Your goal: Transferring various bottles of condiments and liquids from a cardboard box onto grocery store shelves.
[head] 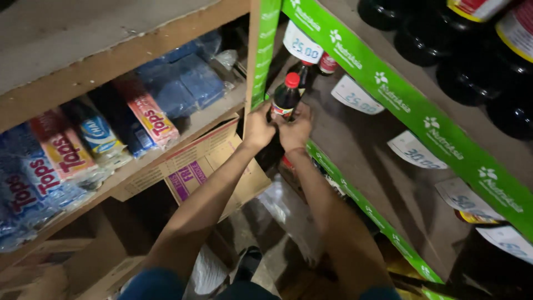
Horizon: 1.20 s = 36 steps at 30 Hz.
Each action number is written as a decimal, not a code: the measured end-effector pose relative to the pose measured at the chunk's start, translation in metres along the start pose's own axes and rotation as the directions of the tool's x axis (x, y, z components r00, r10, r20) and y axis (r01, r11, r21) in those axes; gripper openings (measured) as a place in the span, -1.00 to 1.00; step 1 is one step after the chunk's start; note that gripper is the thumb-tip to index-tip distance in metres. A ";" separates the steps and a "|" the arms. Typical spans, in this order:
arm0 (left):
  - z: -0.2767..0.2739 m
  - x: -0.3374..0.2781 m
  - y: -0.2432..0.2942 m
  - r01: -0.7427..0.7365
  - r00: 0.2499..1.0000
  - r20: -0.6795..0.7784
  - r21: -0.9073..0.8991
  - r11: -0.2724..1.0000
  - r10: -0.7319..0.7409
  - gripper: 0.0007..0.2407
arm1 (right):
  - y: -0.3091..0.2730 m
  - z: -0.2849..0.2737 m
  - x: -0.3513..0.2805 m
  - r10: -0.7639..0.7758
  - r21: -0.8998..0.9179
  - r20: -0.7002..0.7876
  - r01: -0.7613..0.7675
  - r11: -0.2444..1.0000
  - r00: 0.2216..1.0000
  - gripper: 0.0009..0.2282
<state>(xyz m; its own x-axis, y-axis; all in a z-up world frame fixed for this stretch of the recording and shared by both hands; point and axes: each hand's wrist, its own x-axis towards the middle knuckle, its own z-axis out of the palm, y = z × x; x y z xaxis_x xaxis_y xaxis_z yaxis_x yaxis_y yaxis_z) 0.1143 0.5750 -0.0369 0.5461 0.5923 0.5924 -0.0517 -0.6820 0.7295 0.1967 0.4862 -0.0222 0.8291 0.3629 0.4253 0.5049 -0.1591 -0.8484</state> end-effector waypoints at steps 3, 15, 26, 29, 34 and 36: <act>-0.005 0.009 0.010 0.094 0.995 0.038 -0.045 0.995 -0.093 -0.55 | 0.010 0.004 0.005 -0.052 0.016 -0.004 0.052 0.999 0.999 -0.45; 0.010 0.031 0.004 0.258 0.946 0.165 0.139 0.956 -0.280 -0.55 | 0.061 0.020 0.020 0.028 0.173 0.009 -0.029 0.984 1.000 -0.54; 0.018 0.037 0.005 0.292 0.953 -0.013 0.317 0.902 -0.304 -0.58 | 0.084 0.028 0.019 -0.078 0.010 0.140 0.077 0.997 0.987 -0.50; 0.025 0.036 -0.009 0.313 0.942 -0.005 0.380 0.870 -0.336 -0.64 | 0.083 0.030 0.022 -0.060 0.001 0.181 0.061 0.998 0.982 -0.49; 0.033 0.038 -0.016 0.289 0.957 -0.090 0.305 0.908 -0.275 -0.66 | 0.062 0.023 0.027 -0.049 -0.056 0.230 0.063 0.996 0.972 -0.50; 0.032 0.042 -0.008 0.367 0.921 -0.027 0.395 0.842 -0.388 -0.69 | 0.050 0.018 0.027 -0.015 -0.063 0.282 0.034 0.997 0.959 -0.50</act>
<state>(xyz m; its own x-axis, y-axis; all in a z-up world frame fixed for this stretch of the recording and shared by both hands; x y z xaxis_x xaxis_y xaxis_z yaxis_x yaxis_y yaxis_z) 0.1640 0.5917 -0.0292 0.5002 0.8221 0.2719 0.4868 -0.5267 0.6969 0.2403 0.5049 -0.0587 0.7201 0.6093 0.3319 0.5469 -0.2041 -0.8120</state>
